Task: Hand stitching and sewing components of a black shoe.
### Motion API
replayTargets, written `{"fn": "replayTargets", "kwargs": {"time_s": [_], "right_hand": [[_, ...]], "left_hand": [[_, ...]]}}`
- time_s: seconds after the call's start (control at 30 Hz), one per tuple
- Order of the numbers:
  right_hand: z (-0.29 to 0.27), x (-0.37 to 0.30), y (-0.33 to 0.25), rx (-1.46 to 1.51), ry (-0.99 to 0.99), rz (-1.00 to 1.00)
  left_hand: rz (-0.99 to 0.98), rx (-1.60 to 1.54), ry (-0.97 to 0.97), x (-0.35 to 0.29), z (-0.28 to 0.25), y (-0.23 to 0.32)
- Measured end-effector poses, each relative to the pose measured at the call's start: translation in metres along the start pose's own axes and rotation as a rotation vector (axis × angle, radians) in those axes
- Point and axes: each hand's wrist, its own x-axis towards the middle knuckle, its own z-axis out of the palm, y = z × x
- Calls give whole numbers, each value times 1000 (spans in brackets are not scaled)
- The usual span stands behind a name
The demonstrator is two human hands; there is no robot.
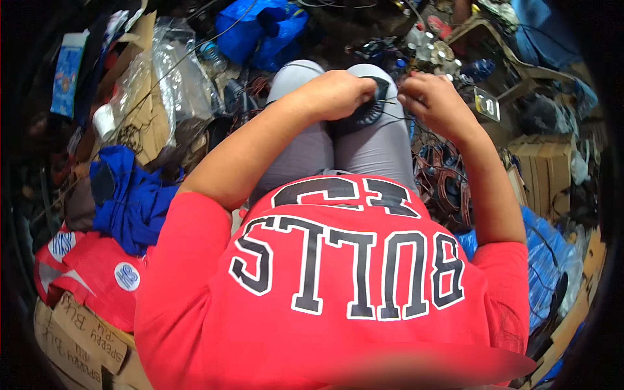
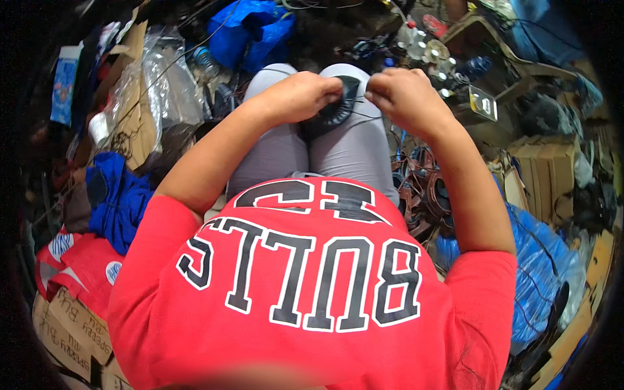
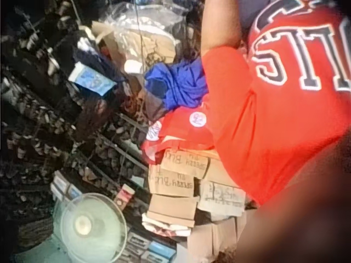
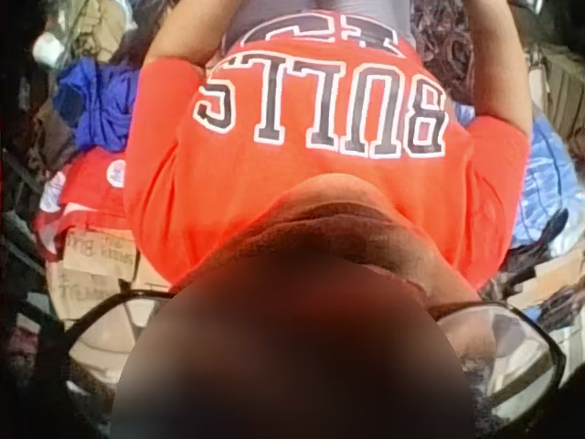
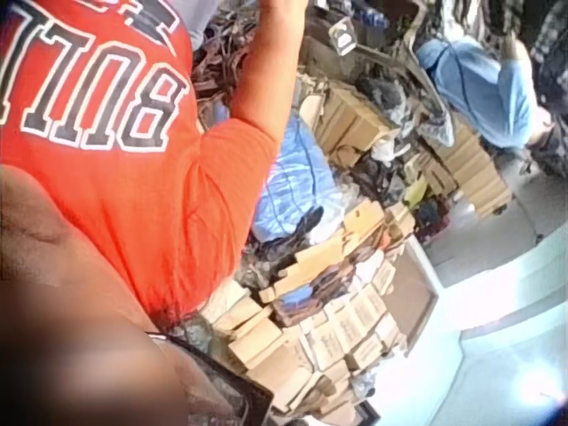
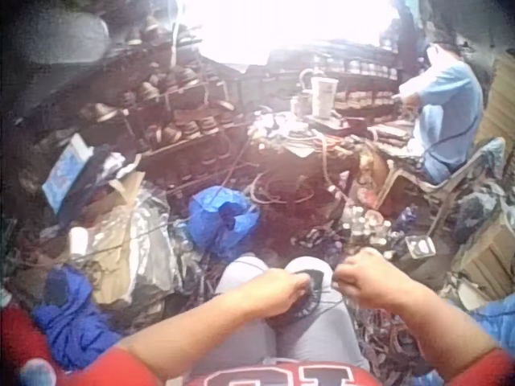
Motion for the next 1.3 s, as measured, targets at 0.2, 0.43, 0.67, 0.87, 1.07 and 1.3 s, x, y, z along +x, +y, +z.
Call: {"fn": "replayTargets", "kwargs": {"time_s": [0.2,0.43,0.67,0.87,1.07,1.3], "right_hand": [[16,17,-17,-185,-232,-51],[0,-32,32,145,-70,389],[0,35,-22,1548,343,288],[13,-6,-30,789,-178,116],[-29,-175,115,186,92,646],[-99,-352,191,-555,-405,1442]], "left_hand": [[5,31,-20,-12,7,-20],[-160,100,292,-100,-50,-44],[192,-850,392,-44,-72,35],[6,-758,0,-74,-19,31],[-365,643,579,-240,-201,-101],[-1402,888,796,-338,-287,-92]]}}
